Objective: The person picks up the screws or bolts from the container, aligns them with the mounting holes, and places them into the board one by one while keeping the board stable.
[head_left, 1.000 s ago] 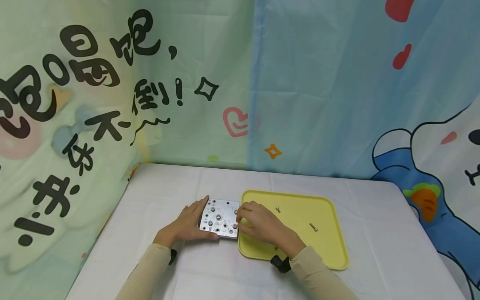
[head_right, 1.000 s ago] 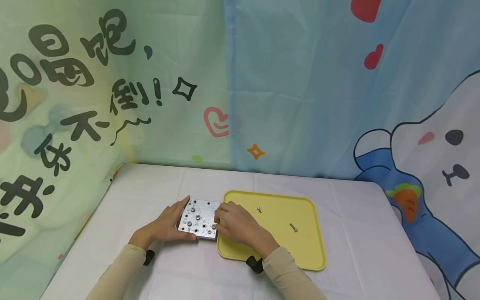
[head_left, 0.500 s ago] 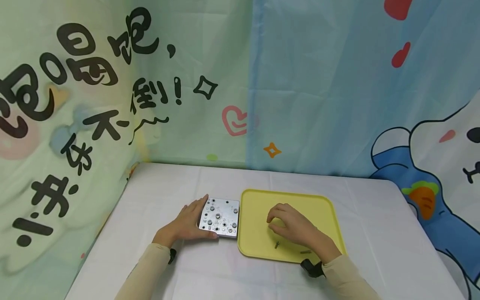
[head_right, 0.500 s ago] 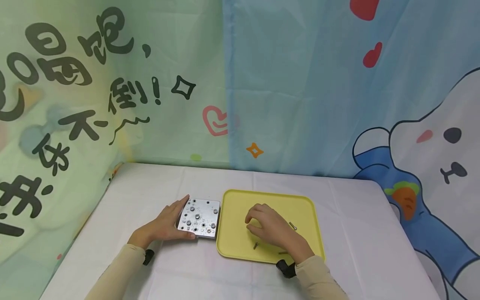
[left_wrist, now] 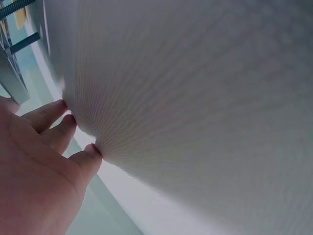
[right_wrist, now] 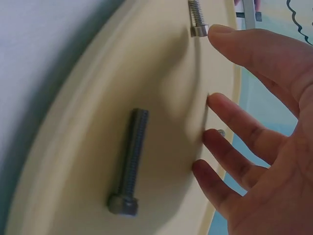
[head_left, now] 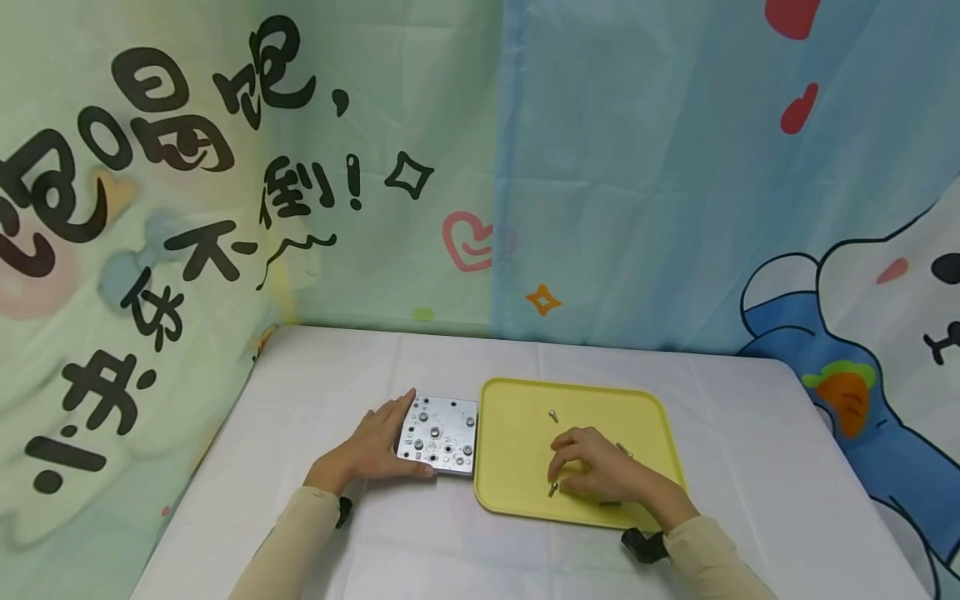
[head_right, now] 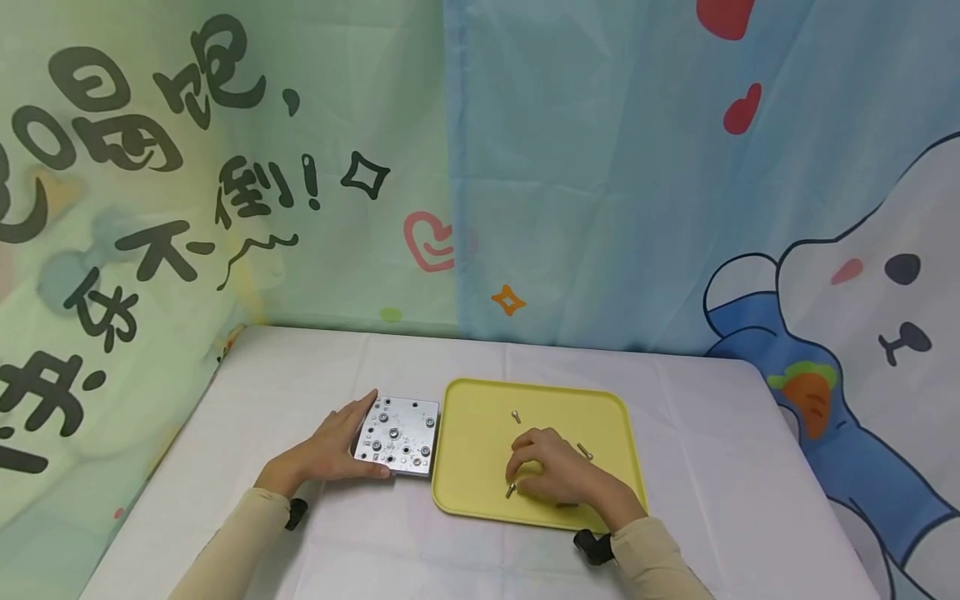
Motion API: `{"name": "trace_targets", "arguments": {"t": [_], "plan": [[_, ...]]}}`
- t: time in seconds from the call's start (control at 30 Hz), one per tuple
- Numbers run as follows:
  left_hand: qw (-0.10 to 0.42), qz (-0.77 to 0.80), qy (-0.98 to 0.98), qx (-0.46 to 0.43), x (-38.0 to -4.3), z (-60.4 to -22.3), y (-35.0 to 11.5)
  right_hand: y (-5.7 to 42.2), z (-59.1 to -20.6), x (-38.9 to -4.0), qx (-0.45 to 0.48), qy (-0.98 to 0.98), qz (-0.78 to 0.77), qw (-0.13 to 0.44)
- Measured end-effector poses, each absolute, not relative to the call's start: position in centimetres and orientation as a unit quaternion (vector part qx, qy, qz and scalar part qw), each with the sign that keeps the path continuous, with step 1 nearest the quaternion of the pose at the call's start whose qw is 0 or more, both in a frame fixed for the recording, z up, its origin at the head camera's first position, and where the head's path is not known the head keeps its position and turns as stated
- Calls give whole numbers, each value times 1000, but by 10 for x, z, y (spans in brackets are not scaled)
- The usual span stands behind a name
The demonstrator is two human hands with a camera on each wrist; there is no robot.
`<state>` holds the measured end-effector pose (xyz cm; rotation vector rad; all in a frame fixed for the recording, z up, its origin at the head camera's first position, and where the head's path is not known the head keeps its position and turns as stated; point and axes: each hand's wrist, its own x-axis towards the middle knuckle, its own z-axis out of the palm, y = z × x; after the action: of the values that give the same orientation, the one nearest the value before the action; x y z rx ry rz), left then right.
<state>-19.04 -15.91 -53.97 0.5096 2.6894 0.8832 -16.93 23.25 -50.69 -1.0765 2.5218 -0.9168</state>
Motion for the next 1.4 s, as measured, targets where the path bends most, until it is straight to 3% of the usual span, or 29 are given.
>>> {"name": "trace_targets", "arguments": {"t": [0.33,0.8,1.4], "plan": [[132,297,930,172,-190,-542,-159,232,-521,-167,-375,878,-288,80],[137,296,930,168,-191,-542,-159,228,-520,-167,-344,892,-279,86],[138,300,929,167,-191,-540,-159,204,-508,-178,-369,881,-297,19]]}}
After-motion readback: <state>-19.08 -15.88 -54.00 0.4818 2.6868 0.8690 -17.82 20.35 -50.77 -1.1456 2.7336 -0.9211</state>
